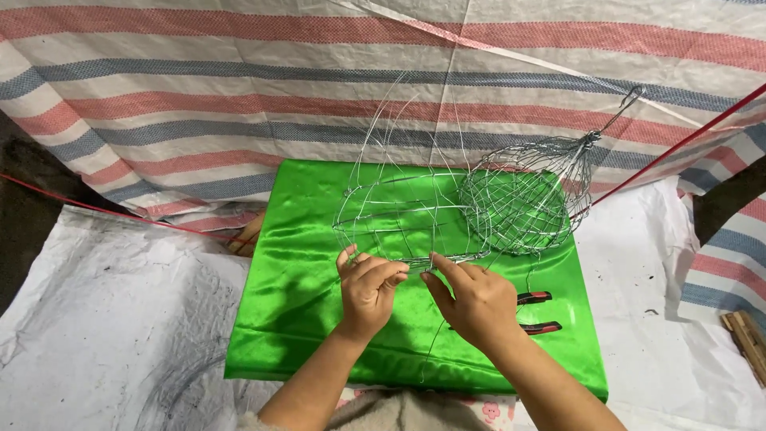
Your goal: Assembling a wire frame structure by bending and cutting metal wires using pliers.
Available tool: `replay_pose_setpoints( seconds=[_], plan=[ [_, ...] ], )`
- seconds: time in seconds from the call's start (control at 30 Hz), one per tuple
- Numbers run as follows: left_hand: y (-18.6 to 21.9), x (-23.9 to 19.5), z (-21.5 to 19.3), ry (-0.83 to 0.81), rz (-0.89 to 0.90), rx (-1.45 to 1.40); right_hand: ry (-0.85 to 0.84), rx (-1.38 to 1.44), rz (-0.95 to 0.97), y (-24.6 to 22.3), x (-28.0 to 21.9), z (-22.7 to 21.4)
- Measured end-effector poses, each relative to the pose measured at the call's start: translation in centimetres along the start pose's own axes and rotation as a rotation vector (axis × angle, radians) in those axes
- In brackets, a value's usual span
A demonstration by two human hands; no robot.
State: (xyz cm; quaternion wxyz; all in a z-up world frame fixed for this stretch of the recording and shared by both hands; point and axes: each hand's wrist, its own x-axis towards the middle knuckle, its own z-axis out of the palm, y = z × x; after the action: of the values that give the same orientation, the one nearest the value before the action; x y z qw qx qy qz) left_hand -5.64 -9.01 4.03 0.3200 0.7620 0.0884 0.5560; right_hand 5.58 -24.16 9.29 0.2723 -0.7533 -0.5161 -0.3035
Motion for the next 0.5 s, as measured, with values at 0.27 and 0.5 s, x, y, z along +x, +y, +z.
replay_pose_setpoints(
  seconds=[0.27, 0.5],
  plan=[
    [0.67, 0.59, 0.38, -0.084, -0.010, 0.055, -0.048, 0.027, 0.089, 0.15, 0.18, 0.28],
    [0.89, 0.75, 0.56, -0.096, 0.015, 0.043, -0.100, 0.100, 0.238, 0.30, -0.33, 0.47]
  ],
)
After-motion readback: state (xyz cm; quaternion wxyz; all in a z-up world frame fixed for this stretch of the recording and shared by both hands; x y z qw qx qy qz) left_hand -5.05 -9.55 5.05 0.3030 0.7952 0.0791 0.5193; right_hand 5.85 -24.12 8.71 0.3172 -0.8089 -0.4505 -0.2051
